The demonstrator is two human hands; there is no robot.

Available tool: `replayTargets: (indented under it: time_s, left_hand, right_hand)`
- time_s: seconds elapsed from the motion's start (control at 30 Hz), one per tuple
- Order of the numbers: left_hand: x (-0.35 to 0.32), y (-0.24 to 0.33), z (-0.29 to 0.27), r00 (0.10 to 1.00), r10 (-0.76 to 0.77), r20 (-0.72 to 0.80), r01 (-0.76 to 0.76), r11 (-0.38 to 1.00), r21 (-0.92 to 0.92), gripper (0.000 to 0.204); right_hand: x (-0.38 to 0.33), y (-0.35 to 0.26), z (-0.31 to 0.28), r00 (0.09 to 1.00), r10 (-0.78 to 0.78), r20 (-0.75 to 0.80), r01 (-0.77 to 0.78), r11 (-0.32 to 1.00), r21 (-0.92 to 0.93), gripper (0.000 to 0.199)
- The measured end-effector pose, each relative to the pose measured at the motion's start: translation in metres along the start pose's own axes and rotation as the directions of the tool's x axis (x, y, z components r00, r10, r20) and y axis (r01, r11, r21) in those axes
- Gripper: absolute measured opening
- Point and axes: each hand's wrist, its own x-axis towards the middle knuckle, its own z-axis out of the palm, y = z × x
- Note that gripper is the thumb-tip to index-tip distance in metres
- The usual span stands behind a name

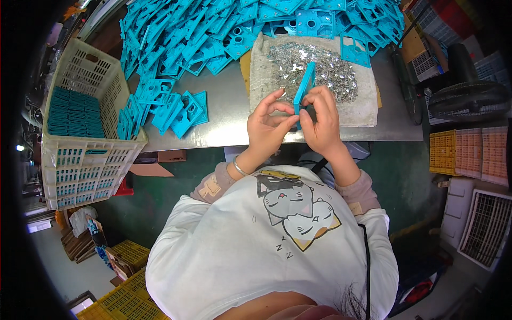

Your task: The person assembles plastic plates by picking small metal fasteners from a cloth pad and inserting them into the plates by hand.

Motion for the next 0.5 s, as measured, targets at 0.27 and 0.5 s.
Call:
replayTargets:
  time_s: [0.27,0.5]
  left_hand:
    - [0.0036,0.0044,0.0027,0.999,0.047,-0.004,-0.046,0.996,0.073,0.039]
    - [0.0058,0.0004,-0.0030,0.992,0.118,0.033,-0.122,0.974,0.190,0.026]
  right_hand:
    - [0.0008,0.0016,0.0013,0.999,-0.026,-0.044,0.026,1.000,-0.006,0.015]
    - [-0.0001,0.0039,0.0003,0.991,-0.105,-0.085,0.099,0.992,-0.075,0.019]
